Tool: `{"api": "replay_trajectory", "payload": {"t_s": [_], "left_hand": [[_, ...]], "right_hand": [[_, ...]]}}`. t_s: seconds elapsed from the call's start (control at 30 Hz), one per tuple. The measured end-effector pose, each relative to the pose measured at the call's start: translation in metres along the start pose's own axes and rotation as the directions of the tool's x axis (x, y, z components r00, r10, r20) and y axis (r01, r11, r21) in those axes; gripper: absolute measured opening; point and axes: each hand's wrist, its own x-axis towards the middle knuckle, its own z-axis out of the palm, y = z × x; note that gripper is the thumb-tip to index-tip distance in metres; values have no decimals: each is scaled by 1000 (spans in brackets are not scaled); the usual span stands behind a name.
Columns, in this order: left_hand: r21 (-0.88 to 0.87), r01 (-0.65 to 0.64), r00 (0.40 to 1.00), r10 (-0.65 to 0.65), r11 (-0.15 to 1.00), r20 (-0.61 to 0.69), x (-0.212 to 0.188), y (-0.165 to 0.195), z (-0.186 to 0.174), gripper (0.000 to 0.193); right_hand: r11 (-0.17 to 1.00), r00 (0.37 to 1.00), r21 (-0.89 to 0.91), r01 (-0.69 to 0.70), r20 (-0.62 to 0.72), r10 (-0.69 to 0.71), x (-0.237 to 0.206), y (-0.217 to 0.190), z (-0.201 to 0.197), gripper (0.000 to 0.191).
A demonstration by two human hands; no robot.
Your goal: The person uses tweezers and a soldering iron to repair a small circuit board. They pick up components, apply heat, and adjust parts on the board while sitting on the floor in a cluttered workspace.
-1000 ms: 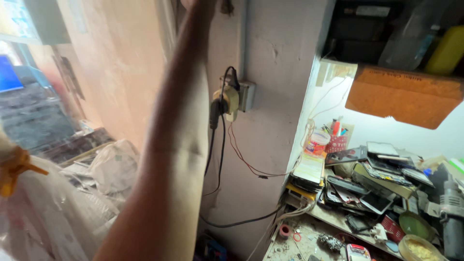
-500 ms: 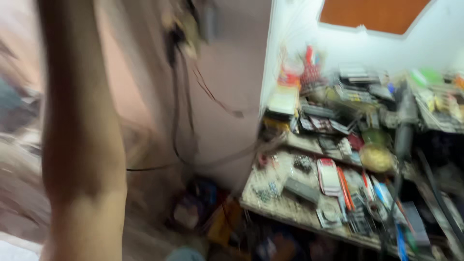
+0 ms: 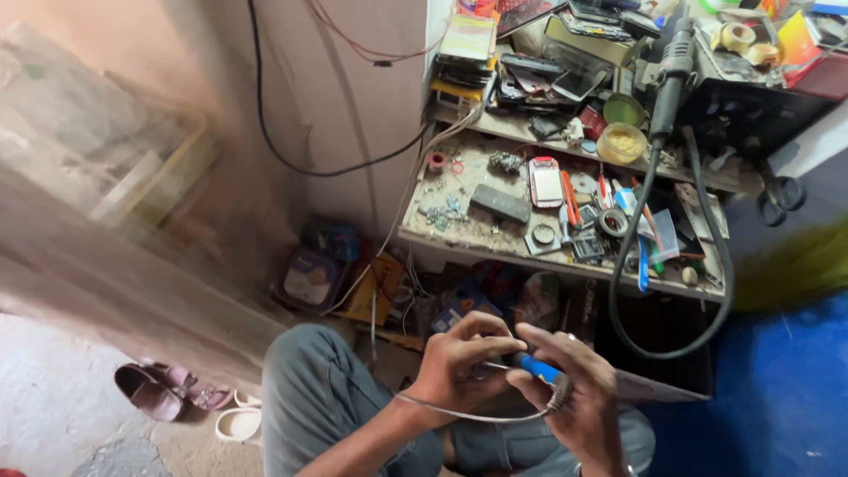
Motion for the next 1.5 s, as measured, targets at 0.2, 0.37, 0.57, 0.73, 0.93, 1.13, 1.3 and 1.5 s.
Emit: {"api": "replay_trajectory", "payload": {"t_s": [0.2, 0.37, 0.57, 0.73, 0.93, 1.13, 1.3, 1.5], "left_hand": [[-12, 81, 996, -82, 997, -48, -38, 27, 8, 62], [24, 434, 713, -359, 901, 602, -111, 5, 22, 24], [-365, 485, 762, -179, 795, 622, -124, -12, -23, 35], [-369, 416, 869, -244, 831, 430, -53, -18, -70, 57], [-216, 168, 976, -193, 962, -98, 51, -65, -84, 68], [-493, 260, 907, -386, 830, -170, 115, -125, -73, 54], [-415, 203, 919, -319, 887, -232, 122, -152, -60, 24], [-158, 323, 884, -357, 933, -302, 125, -153, -53, 13]], "right_hand": [[966, 992, -236, 104, -51, -119, -7, -37, -14, 33], [928, 964, -357, 104, -194, -183, -5, 1, -41, 31], [848, 885, 503, -168, -302, 355, 9, 84, -22, 20], [528, 852, 806, -267, -59, 521, 31, 135, 8, 35], [492, 854, 789, -369, 79, 514, 42, 168, 30, 38], [769, 881, 505, -393, -32, 471, 59, 195, 35, 27], [911, 924, 236, -339, -97, 369, 59, 199, 35, 22], [957, 959, 115, -265, -69, 274, 67, 196, 40, 24]]}}
